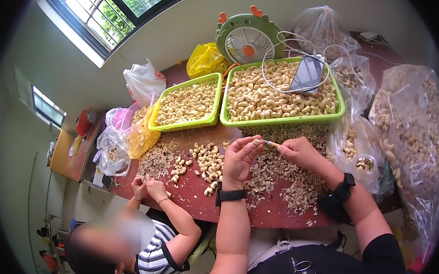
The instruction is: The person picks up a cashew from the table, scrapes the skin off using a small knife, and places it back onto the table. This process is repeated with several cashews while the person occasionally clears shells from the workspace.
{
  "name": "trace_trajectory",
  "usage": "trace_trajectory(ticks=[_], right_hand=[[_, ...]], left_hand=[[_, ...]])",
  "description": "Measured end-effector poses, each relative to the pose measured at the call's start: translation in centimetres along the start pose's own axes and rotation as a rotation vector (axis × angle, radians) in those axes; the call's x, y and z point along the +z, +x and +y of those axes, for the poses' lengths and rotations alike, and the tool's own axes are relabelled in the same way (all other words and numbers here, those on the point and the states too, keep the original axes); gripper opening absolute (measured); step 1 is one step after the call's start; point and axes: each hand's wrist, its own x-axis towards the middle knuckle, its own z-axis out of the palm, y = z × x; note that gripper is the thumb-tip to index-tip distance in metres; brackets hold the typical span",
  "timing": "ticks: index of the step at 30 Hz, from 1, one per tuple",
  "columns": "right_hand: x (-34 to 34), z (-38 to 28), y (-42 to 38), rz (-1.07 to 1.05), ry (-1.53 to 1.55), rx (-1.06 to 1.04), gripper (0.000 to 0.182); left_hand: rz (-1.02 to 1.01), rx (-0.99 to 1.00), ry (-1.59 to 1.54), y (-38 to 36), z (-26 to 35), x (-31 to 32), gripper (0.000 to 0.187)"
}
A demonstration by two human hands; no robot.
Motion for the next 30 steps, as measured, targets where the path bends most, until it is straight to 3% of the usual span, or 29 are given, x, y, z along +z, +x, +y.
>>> trace_trajectory(ticks=[7,15,30], right_hand=[[0.3,0.0,-0.1,-0.033,0.066,0.021,0.039],[0.4,0.2,-0.2,0.0,0.019,-0.001,0.036],[0.2,1.4,0.3,0.071,-0.102,-0.032,0.034]], left_hand=[[-0.054,0.015,-0.046,-0.4,-0.7,0.5,0.018],[0.024,0.015,-0.138,-0.6,-1.6,1.6,0.027],[0.158,0.138,-0.067,-0.8,-3.1,3.1,0.02]])
